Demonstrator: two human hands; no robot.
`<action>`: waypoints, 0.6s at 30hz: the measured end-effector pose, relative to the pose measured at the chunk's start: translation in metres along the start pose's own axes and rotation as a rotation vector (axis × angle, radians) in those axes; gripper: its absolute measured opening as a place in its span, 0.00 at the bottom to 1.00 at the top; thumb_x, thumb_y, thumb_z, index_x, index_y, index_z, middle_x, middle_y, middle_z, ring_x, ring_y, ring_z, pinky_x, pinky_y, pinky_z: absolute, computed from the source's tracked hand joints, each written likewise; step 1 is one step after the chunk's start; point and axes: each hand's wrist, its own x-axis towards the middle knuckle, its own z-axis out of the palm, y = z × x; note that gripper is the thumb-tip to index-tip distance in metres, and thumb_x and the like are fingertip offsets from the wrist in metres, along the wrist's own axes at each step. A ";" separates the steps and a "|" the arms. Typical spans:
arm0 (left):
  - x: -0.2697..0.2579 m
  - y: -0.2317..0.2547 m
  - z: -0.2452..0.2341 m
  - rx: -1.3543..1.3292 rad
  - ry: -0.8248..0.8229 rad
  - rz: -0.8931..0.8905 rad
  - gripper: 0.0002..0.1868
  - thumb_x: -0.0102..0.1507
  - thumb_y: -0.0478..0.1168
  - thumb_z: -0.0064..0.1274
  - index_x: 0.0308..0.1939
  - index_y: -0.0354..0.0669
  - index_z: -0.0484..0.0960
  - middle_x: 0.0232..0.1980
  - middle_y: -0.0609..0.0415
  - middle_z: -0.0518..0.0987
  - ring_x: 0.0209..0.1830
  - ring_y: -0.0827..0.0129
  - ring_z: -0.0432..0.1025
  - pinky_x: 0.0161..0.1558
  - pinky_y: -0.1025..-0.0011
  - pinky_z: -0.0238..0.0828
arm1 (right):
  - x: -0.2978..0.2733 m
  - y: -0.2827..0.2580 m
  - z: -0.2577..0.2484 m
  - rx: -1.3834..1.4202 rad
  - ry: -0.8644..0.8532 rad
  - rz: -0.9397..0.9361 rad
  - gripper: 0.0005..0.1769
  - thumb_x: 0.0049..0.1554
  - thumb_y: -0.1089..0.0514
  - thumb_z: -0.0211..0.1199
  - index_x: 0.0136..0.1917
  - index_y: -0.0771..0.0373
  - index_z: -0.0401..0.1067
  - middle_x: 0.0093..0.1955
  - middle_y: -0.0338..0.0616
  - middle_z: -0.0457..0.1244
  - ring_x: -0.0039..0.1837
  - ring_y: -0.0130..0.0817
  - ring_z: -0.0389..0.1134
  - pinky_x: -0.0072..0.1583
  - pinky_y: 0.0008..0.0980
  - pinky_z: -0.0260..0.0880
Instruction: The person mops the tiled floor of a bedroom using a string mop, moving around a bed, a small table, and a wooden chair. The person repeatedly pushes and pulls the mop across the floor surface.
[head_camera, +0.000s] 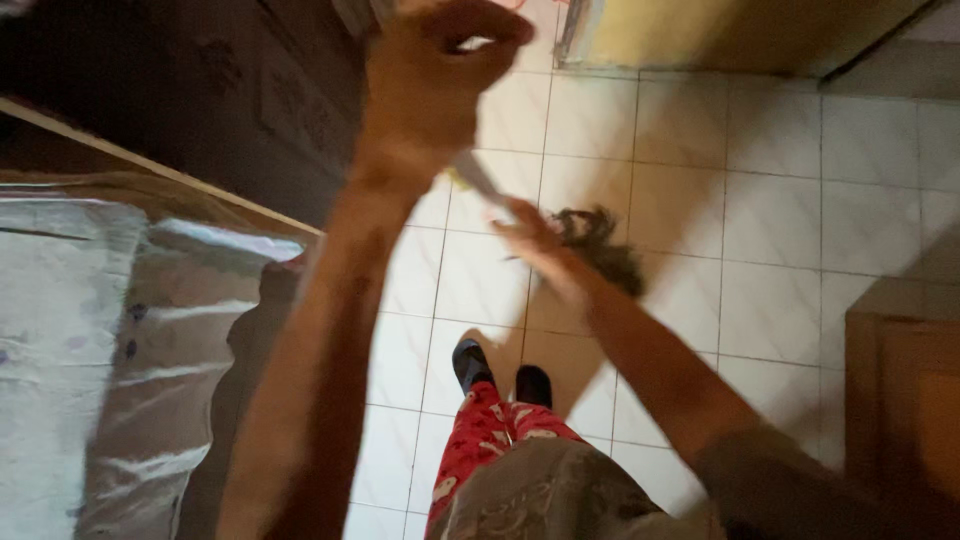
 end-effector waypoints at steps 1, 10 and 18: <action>-0.008 0.010 -0.013 -0.026 0.003 -0.123 0.09 0.64 0.40 0.55 0.46 0.51 0.87 0.42 0.63 0.86 0.17 0.83 0.66 0.17 0.79 0.62 | 0.013 -0.014 0.023 0.050 0.012 -0.172 0.16 0.63 0.59 0.64 0.62 0.65 0.73 0.54 0.52 0.67 0.48 0.33 0.69 0.46 0.32 0.75; -0.044 0.043 -0.037 -0.055 0.010 0.008 0.13 0.67 0.36 0.57 0.55 0.38 0.85 0.33 0.51 0.84 0.18 0.79 0.71 0.18 0.77 0.66 | 0.018 -0.098 0.095 0.201 -0.350 0.279 0.06 0.59 0.59 0.63 0.49 0.62 0.73 0.47 0.47 0.69 0.45 0.41 0.70 0.52 0.46 0.77; -0.032 0.040 0.045 -0.282 -0.055 -0.044 0.12 0.64 0.39 0.58 0.51 0.45 0.86 0.39 0.53 0.88 0.13 0.82 0.68 0.16 0.77 0.66 | -0.060 -0.012 -0.052 -0.138 -0.056 0.012 0.16 0.59 0.56 0.65 0.58 0.66 0.71 0.51 0.51 0.70 0.53 0.42 0.72 0.58 0.44 0.71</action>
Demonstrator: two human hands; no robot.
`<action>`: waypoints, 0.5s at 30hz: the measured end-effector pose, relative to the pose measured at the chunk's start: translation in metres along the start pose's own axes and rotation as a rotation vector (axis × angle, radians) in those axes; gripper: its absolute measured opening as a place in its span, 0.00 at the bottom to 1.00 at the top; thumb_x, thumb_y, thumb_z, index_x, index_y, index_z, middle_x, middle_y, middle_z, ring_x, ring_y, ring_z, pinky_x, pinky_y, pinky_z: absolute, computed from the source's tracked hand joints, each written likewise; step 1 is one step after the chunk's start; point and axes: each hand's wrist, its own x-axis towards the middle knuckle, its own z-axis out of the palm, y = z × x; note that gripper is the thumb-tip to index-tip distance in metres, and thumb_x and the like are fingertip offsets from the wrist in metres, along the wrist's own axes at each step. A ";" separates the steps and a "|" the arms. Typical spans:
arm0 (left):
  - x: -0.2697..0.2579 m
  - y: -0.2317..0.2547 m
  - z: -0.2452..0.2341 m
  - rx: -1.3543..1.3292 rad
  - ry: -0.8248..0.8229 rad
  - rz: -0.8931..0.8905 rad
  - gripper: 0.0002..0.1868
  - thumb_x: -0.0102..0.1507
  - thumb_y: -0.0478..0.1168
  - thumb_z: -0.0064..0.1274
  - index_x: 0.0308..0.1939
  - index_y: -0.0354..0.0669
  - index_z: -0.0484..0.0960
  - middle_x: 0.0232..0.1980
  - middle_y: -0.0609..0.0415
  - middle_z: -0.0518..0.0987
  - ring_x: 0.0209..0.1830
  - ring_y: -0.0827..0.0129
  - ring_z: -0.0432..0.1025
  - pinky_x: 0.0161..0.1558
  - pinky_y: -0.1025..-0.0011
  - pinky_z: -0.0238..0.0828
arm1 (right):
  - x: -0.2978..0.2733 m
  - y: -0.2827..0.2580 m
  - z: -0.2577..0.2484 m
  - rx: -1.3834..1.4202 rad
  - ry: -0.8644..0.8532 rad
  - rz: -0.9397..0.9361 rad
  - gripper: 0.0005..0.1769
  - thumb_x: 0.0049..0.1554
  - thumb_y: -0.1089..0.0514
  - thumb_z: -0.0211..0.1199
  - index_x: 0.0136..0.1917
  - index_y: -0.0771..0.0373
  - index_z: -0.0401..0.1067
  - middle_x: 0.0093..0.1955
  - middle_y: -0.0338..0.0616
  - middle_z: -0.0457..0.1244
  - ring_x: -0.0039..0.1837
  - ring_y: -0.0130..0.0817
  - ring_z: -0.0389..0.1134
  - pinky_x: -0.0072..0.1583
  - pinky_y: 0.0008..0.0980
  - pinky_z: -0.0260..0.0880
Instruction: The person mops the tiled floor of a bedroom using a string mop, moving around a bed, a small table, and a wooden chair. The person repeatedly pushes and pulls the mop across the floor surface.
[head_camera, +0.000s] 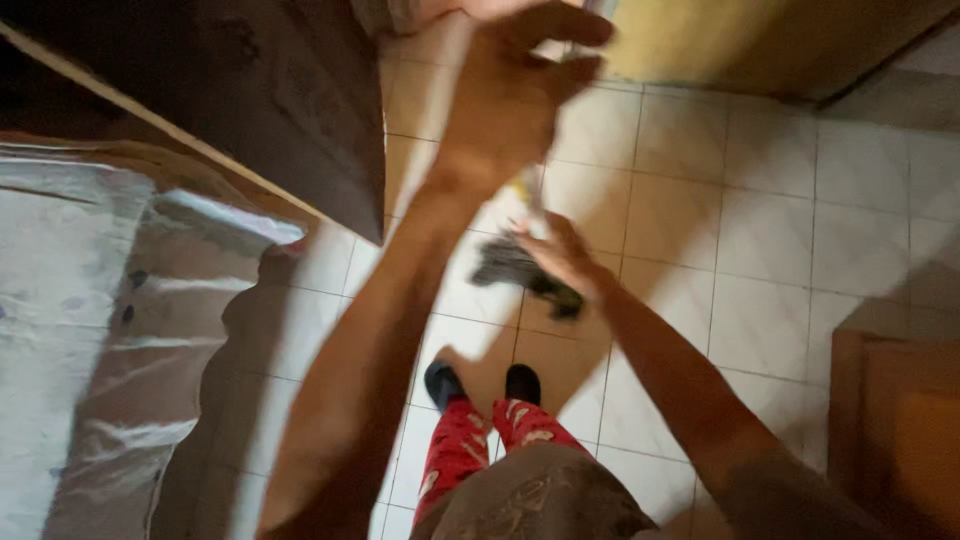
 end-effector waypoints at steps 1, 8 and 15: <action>0.001 -0.007 0.015 -0.090 -0.031 0.015 0.12 0.64 0.38 0.58 0.51 0.42 0.86 0.40 0.49 0.89 0.13 0.80 0.66 0.16 0.76 0.64 | -0.014 0.017 -0.015 -0.085 0.072 -0.012 0.15 0.58 0.54 0.67 0.54 0.66 0.73 0.46 0.51 0.71 0.49 0.44 0.73 0.54 0.44 0.72; -0.036 -0.071 0.029 -0.070 -0.125 -0.061 0.12 0.66 0.41 0.55 0.50 0.43 0.87 0.42 0.51 0.88 0.16 0.78 0.69 0.21 0.74 0.72 | -0.075 0.086 -0.017 -0.355 0.206 0.151 0.21 0.54 0.55 0.70 0.56 0.67 0.71 0.47 0.57 0.69 0.48 0.52 0.70 0.49 0.49 0.71; -0.107 -0.054 -0.162 0.101 0.119 -0.077 0.11 0.64 0.41 0.58 0.49 0.47 0.89 0.46 0.53 0.89 0.25 0.80 0.74 0.27 0.76 0.74 | -0.013 0.008 0.177 -0.176 0.068 0.241 0.15 0.57 0.55 0.63 0.58 0.55 0.74 0.51 0.48 0.71 0.49 0.46 0.73 0.50 0.41 0.76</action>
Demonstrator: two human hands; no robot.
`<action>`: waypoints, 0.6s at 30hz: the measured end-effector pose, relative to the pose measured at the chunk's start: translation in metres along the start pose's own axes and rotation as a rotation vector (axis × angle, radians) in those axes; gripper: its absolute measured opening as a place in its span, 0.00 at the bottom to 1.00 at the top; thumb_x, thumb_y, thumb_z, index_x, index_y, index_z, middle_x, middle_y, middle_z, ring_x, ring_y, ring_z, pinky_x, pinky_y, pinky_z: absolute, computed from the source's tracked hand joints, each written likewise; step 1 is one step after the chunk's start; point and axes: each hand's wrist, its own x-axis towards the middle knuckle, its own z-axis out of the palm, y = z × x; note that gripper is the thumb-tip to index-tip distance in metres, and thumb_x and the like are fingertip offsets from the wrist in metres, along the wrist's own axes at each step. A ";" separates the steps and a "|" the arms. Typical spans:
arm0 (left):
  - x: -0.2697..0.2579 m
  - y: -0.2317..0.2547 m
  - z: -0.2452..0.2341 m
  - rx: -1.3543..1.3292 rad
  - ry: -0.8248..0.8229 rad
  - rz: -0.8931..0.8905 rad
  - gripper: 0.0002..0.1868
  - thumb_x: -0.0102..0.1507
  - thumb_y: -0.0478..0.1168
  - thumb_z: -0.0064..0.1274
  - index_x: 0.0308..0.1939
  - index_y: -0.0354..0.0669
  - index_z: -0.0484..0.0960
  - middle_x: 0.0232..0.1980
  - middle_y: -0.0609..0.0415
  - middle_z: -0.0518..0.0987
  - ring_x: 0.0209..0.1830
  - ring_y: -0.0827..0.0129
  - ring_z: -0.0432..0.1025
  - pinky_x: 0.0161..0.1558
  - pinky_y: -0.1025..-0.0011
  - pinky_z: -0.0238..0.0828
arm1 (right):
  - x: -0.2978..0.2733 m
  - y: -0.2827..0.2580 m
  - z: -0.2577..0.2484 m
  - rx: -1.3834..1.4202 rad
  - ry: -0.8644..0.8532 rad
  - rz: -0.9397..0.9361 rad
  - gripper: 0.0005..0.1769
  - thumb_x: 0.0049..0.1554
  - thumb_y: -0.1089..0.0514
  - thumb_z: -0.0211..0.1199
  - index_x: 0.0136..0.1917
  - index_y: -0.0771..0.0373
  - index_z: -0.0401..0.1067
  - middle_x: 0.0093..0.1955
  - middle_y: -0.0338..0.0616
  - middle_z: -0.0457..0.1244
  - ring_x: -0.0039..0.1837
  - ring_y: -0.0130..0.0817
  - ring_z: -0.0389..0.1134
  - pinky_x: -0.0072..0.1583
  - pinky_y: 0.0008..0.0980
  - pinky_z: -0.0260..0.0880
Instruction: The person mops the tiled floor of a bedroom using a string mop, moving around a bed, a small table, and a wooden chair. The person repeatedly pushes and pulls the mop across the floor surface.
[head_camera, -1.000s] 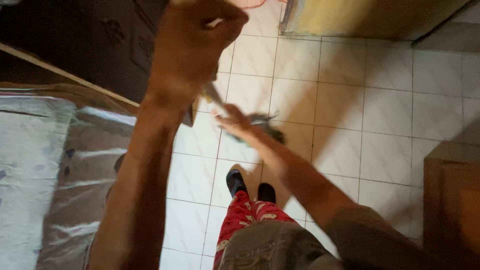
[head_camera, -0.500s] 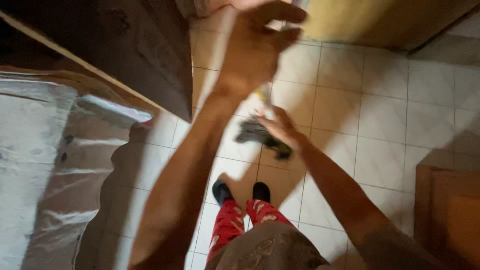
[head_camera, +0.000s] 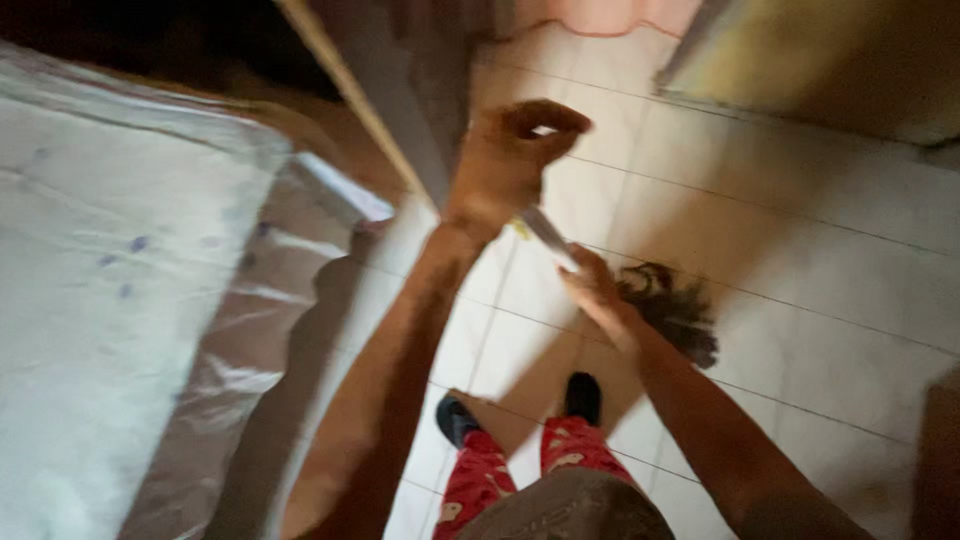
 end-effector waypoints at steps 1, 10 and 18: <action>-0.010 0.006 -0.036 0.041 0.045 -0.068 0.11 0.63 0.41 0.58 0.48 0.46 0.89 0.45 0.53 0.89 0.22 0.78 0.70 0.23 0.74 0.69 | 0.006 -0.032 0.034 0.068 0.028 -0.177 0.15 0.56 0.55 0.65 0.57 0.57 0.74 0.50 0.50 0.71 0.50 0.48 0.73 0.52 0.42 0.75; -0.117 0.039 -0.255 0.228 0.353 -0.047 0.09 0.65 0.38 0.58 0.48 0.43 0.87 0.37 0.55 0.86 0.24 0.79 0.71 0.24 0.76 0.67 | -0.012 -0.315 0.257 0.491 -0.531 -0.209 0.10 0.57 0.57 0.65 0.51 0.63 0.77 0.41 0.50 0.69 0.42 0.41 0.70 0.43 0.41 0.72; -0.155 -0.005 -0.304 0.204 0.387 0.088 0.09 0.66 0.34 0.57 0.49 0.41 0.87 0.44 0.52 0.88 0.39 0.73 0.80 0.40 0.76 0.79 | 0.039 -0.359 0.274 0.162 -0.106 -0.835 0.11 0.52 0.61 0.69 0.50 0.60 0.79 0.44 0.47 0.69 0.45 0.39 0.71 0.44 0.34 0.72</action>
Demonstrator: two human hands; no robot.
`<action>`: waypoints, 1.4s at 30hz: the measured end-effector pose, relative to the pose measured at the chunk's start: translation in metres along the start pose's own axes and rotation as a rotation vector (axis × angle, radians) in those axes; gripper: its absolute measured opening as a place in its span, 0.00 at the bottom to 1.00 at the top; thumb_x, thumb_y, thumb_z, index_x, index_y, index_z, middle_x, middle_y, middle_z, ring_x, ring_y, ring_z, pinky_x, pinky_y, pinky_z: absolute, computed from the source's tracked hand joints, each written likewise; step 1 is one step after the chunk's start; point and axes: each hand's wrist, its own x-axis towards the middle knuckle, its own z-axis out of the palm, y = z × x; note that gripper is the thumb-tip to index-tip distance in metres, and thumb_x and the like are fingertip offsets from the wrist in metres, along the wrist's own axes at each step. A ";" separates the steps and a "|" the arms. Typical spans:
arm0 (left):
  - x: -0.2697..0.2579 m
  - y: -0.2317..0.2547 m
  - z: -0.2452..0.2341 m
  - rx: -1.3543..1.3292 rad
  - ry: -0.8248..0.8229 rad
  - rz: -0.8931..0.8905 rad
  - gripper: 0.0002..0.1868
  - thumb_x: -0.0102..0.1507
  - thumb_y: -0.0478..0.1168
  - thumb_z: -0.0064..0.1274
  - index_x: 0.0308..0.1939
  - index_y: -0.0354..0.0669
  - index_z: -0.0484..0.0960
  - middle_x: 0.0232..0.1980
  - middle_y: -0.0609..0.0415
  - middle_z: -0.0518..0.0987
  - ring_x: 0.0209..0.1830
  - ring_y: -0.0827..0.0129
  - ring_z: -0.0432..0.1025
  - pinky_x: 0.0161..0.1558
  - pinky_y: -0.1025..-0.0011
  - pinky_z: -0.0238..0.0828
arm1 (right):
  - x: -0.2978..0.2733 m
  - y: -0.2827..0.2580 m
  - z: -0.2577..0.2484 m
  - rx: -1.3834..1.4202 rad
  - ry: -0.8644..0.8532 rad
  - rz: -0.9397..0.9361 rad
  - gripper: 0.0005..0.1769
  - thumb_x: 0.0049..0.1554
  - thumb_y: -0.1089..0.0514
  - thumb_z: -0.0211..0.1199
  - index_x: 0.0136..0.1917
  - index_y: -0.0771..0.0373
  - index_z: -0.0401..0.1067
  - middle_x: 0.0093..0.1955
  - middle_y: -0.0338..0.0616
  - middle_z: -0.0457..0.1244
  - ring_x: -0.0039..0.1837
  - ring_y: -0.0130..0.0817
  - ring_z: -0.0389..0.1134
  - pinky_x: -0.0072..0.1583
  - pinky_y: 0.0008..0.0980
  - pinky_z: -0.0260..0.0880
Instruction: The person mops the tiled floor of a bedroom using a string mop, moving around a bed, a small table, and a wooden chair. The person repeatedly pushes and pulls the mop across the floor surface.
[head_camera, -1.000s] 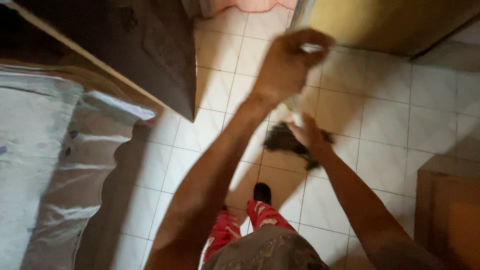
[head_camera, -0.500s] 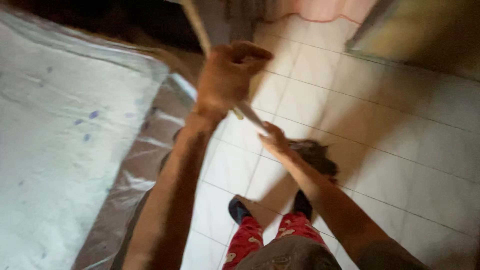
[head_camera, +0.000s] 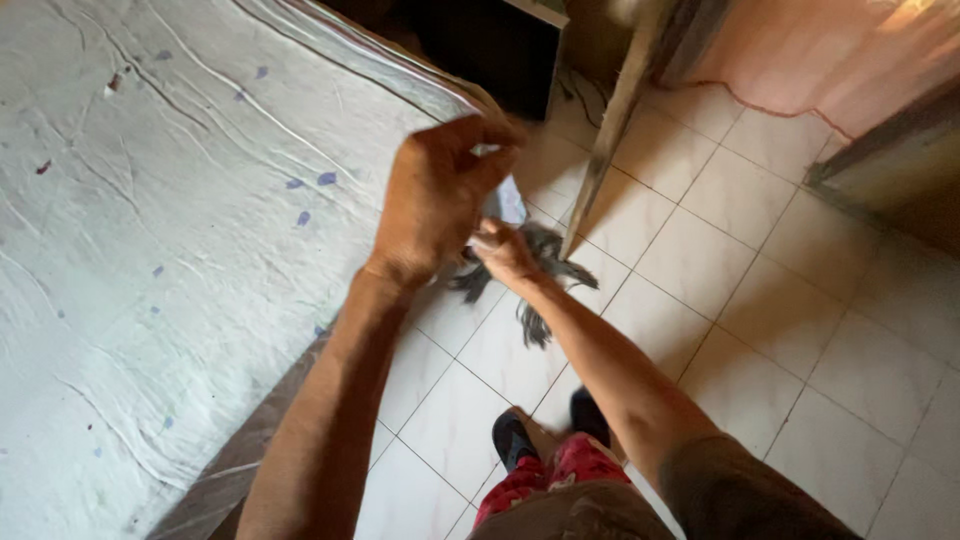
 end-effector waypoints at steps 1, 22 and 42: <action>-0.002 -0.005 -0.001 -0.004 -0.017 -0.026 0.10 0.66 0.34 0.57 0.50 0.41 0.86 0.45 0.52 0.88 0.39 0.73 0.81 0.41 0.76 0.80 | 0.006 0.007 -0.006 0.025 0.003 0.006 0.06 0.57 0.59 0.67 0.48 0.60 0.77 0.42 0.42 0.69 0.45 0.35 0.71 0.44 0.32 0.72; 0.149 -0.024 0.033 -0.131 -0.055 -0.095 0.11 0.67 0.35 0.56 0.52 0.39 0.85 0.44 0.48 0.87 0.37 0.62 0.78 0.38 0.64 0.76 | 0.038 0.045 -0.038 0.047 0.109 0.692 0.12 0.55 0.56 0.67 0.53 0.57 0.75 0.45 0.48 0.72 0.48 0.43 0.74 0.50 0.39 0.74; 0.219 -0.127 0.143 -0.160 0.289 -0.079 0.10 0.67 0.34 0.55 0.51 0.41 0.85 0.44 0.51 0.88 0.38 0.73 0.83 0.39 0.75 0.80 | 0.154 0.304 -0.069 0.015 0.039 0.167 0.07 0.61 0.56 0.66 0.48 0.62 0.77 0.48 0.46 0.71 0.51 0.38 0.72 0.47 0.35 0.71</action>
